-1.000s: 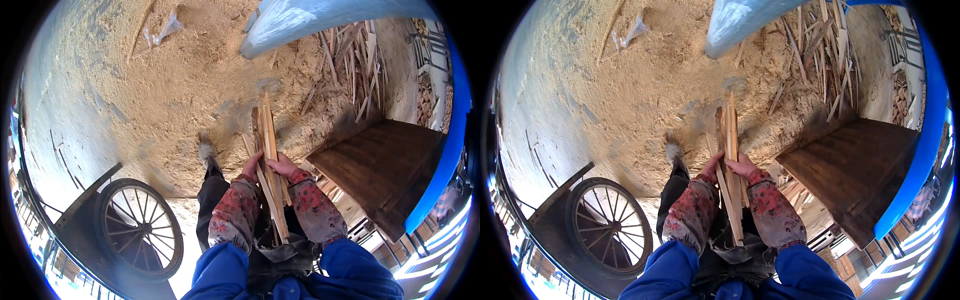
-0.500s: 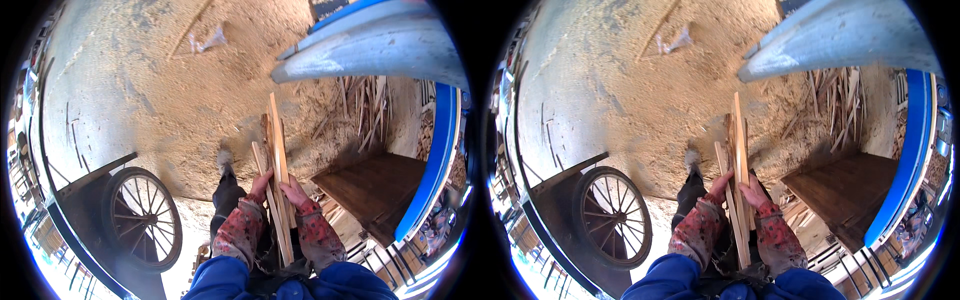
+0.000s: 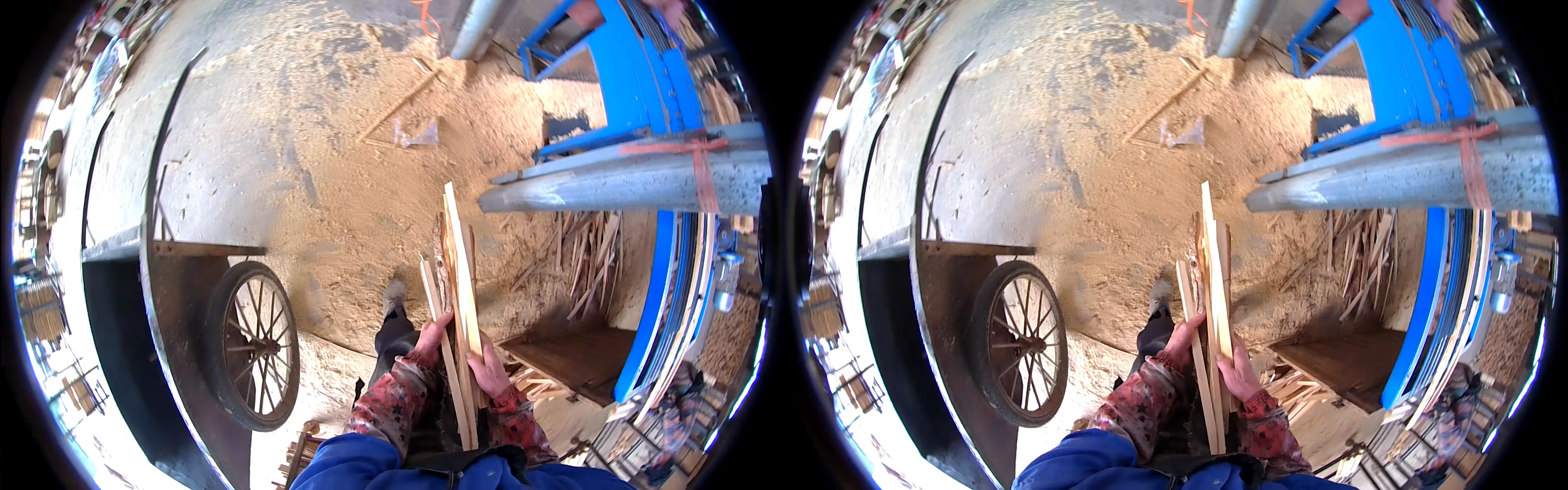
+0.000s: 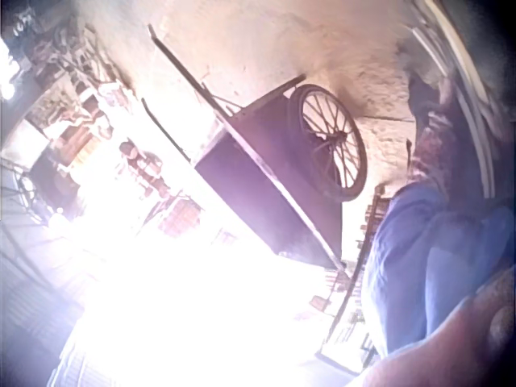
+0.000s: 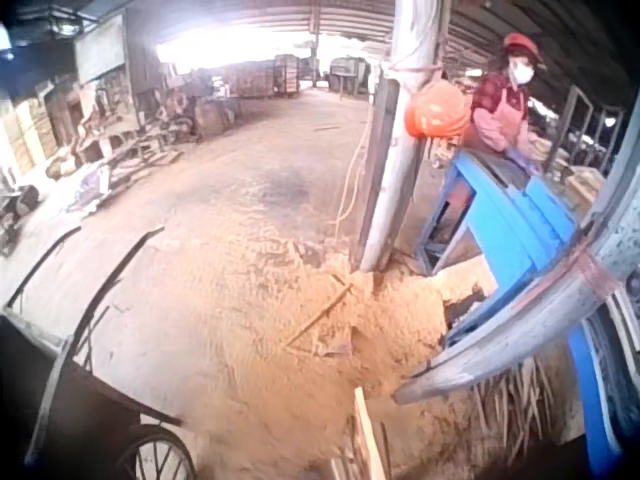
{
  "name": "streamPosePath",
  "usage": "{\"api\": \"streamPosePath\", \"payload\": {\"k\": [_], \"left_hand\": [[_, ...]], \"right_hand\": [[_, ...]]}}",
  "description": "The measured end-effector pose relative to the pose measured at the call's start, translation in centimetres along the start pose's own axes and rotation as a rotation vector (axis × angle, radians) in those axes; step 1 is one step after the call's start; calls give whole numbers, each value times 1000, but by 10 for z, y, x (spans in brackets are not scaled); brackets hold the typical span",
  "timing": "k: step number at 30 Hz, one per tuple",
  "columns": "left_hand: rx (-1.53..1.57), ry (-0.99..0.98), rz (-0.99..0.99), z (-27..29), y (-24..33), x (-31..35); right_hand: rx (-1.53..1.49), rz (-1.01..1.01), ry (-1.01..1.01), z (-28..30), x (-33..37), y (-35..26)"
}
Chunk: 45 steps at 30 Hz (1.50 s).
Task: The person repeatedly picks up wooden planks from a blue metal rack and throws them into a large black bin. The person handles the wood by hand, moving pieces one by one or in small groups from the rack to the bin.
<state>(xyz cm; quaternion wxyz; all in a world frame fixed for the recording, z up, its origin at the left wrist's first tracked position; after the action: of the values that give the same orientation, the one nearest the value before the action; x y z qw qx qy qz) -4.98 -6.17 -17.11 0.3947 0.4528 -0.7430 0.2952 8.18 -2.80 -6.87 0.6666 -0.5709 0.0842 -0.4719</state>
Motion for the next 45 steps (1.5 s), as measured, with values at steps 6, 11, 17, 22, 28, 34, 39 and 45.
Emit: {"api": "streamPosePath", "payload": {"k": [6,11,17,22,28,34,39,45], "left_hand": [[-68,-34,-98,-21,40,51],[87,-42,-327,-25,60,78],[192,-167,-536,-33,61,137],[264,-189,-720,-30,72,197],[287,-131,-959,4,81,301],[461,-89,-1075,96,98,371],[645,-57,-1195,185,122,422],[611,-28,-1366,300,209,503]], "right_hand": [[48,-13,-67,-1,9,-63],[21,38,-236,1,2,-100],[199,276,-347,9,11,-129],[303,515,-432,-2,16,-182],[314,758,-580,-48,27,-249],[392,875,-766,-148,31,-296],[378,933,-914,-254,34,-350],[320,1011,-1071,-406,-1,-434]]}}
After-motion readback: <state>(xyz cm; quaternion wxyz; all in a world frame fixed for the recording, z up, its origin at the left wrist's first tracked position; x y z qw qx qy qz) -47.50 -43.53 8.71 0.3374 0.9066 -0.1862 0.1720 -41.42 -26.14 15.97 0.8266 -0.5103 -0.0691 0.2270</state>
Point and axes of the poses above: each hand's wrist, its own x-axis away from the middle knuckle, its own z-axis out of the back of the hand, y = z × x, the point moved 2 cm from there along -x, towards the middle knuckle, and after that the axes turned 8 degrees about z, right-handed, at the moved point
